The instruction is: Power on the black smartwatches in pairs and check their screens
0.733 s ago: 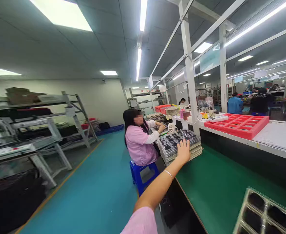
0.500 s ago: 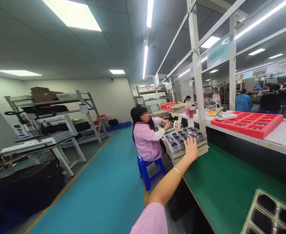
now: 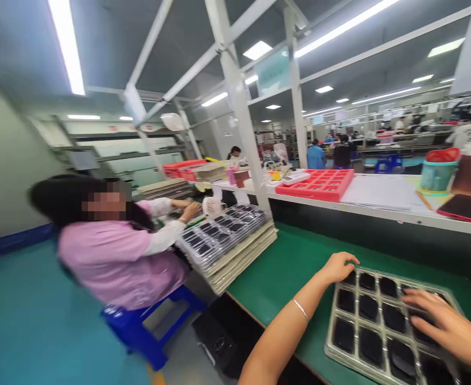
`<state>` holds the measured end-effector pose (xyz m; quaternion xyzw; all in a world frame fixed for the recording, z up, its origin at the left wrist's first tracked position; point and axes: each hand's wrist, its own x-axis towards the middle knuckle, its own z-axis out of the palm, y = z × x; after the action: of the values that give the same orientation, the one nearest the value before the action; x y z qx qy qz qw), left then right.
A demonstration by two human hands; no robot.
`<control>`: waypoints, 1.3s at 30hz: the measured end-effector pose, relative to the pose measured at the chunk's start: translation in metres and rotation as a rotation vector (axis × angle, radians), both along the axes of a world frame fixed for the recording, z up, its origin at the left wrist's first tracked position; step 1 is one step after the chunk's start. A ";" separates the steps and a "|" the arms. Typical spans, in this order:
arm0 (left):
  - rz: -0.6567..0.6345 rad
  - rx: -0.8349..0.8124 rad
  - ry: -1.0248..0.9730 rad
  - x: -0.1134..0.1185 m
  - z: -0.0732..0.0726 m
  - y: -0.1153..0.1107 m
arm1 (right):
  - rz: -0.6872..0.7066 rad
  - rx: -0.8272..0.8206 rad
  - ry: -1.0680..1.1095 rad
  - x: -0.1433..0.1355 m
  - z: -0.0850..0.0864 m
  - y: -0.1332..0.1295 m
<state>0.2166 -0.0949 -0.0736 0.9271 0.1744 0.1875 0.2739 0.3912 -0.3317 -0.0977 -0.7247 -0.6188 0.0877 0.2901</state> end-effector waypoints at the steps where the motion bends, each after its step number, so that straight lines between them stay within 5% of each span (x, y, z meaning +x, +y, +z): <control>1: -0.027 -0.001 -0.002 0.008 -0.003 -0.005 | 0.028 -0.049 -0.022 -0.006 0.006 0.012; 4: -0.071 0.005 -0.023 0.011 -0.010 -0.012 | 0.011 -0.054 -0.113 -0.024 0.018 0.062; 8: -0.025 0.007 -0.019 -0.005 -0.012 -0.003 | -0.142 0.011 -0.110 -0.034 0.012 0.100; 15: 0.132 0.138 0.176 -0.012 0.002 -0.003 | -0.102 0.205 0.188 -0.030 0.009 0.094; 20: 0.218 0.084 0.082 -0.009 0.010 -0.022 | -0.077 0.196 0.957 -0.029 0.020 0.082; 22: 0.207 -0.073 -0.042 -0.004 0.008 -0.030 | -0.069 0.122 1.139 -0.026 0.022 0.071; 27: -0.025 -0.884 -0.248 0.010 -0.002 -0.042 | 0.042 0.075 1.388 -0.020 0.021 0.045; 29: -0.090 -1.086 -0.248 0.011 -0.002 -0.043 | 0.090 0.057 1.423 -0.019 0.020 0.041; 34: -0.271 -1.440 -0.175 0.001 0.007 -0.037 | 0.118 0.040 1.419 -0.017 0.020 0.042; 39: -0.392 -1.534 -0.133 -0.002 0.006 -0.033 | 0.119 0.055 1.459 -0.017 0.022 0.043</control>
<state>0.2147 -0.1278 -0.0679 0.4805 0.0716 0.0186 0.8739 0.3741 -0.2891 -0.0752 -0.4397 -0.3085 0.5481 0.6412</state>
